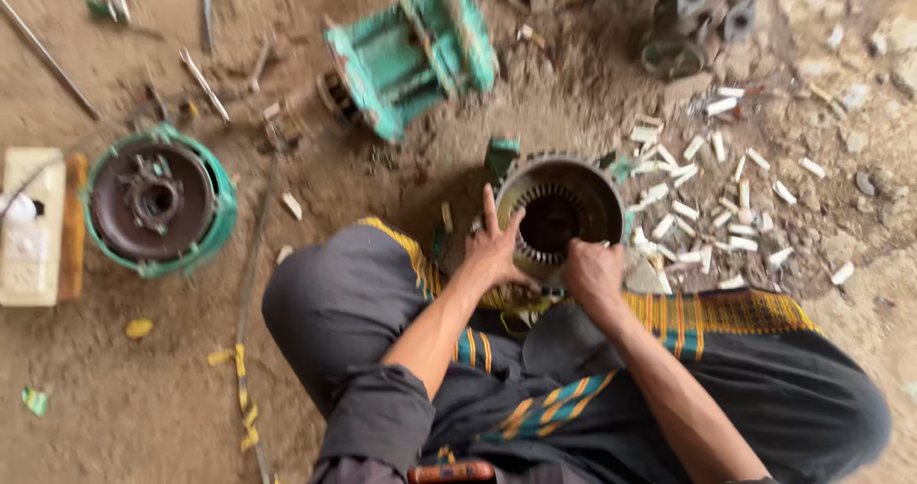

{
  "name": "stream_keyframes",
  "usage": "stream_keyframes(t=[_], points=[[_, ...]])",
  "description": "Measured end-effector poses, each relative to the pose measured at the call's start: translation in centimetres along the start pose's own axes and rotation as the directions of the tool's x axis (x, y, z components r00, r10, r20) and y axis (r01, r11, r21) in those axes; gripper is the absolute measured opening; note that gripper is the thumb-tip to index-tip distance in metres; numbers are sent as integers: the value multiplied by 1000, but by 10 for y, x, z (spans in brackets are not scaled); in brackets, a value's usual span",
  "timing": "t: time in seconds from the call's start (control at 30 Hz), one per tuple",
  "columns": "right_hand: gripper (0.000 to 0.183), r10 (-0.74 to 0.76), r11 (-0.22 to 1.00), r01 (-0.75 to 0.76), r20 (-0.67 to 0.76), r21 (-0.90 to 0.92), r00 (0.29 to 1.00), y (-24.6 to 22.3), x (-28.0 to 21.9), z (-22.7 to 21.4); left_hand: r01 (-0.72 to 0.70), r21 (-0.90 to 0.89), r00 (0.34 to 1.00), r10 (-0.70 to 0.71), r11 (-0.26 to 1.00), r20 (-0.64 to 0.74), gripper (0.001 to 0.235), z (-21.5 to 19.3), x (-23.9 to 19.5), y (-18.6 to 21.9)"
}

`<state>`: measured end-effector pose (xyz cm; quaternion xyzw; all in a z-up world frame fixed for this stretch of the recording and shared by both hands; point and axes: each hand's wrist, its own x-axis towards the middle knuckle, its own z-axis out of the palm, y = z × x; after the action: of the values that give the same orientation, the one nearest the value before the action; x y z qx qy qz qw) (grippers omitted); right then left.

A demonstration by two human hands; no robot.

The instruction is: The person sits on the ground and uses a screwdriver to scrape and clean the interior of a cylindrical motor stator. They hold the stator steady with one hand while working with the tool in the other, surrounded by scattered white debris and other motor parts.

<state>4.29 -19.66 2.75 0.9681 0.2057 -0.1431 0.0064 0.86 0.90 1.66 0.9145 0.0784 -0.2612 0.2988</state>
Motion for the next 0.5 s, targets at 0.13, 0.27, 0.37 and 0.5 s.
stream_keyframes(t=[0.13, 0.27, 0.37, 0.5], points=[[7, -27, 1000, 27, -50, 2, 998, 0, 6, 10, -10, -17, 1000, 10, 1000, 2, 155, -1, 2, -2], [9, -45, 999, 47, -95, 15, 994, 7, -12, 16, -6, 8, 1000, 6, 1000, 2, 157, 9, 2, -5], [12, -162, 986, 155, -104, -67, 981, -7, 4, 1, -28, 27, 1000, 28, 999, -15, 156, -5, 2, -2], [6, -122, 985, 103, -142, -138, 982, -8, 2, -30, -45, 31, 999, 46, 998, -24, 154, -7, -6, -1]])
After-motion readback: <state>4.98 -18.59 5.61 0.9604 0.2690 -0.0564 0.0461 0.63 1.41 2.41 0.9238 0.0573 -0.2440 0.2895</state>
